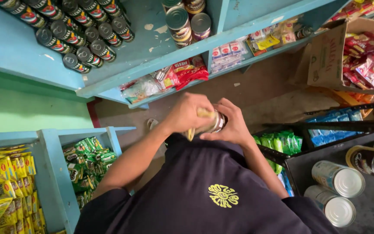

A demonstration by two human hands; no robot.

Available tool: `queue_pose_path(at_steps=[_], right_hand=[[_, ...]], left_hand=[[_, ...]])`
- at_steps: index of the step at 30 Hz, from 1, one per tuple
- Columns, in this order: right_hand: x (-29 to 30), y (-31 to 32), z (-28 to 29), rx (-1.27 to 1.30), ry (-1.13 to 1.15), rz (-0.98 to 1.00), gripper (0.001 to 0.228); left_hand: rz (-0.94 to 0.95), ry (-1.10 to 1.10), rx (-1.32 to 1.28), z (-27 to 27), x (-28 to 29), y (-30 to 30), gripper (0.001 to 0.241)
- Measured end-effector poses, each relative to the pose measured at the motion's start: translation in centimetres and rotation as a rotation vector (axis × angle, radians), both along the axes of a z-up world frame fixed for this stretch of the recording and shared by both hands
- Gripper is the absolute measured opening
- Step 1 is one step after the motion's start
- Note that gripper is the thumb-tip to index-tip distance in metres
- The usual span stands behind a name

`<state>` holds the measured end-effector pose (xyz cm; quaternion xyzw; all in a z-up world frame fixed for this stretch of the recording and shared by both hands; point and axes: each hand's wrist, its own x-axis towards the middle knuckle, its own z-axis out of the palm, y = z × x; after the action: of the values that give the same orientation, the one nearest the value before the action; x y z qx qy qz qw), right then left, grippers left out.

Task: Wiping canned goods with a cloth and organizing them on store shelves.

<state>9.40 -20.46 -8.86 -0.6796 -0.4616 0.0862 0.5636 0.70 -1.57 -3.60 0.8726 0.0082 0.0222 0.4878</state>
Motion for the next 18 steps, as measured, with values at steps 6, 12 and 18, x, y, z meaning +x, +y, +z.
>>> queue_pose_path(at_steps=[6, 12, 18], right_hand=[[0.2, -0.5, 1.1, 0.009, -0.028, -0.04, 0.083], [0.3, -0.9, 0.3, 0.036, 0.021, -0.039, 0.081], [0.4, -1.2, 1.6, 0.039, 0.003, -0.061, 0.08]], left_hand=[[0.034, 0.069, 0.159, -1.5, -0.2, 1.6, 0.014], [-0.005, 0.002, -0.054, 0.9, 0.9, -1.0, 0.014], [0.032, 0.096, 0.192, 0.8, 1.3, 0.8, 0.011]])
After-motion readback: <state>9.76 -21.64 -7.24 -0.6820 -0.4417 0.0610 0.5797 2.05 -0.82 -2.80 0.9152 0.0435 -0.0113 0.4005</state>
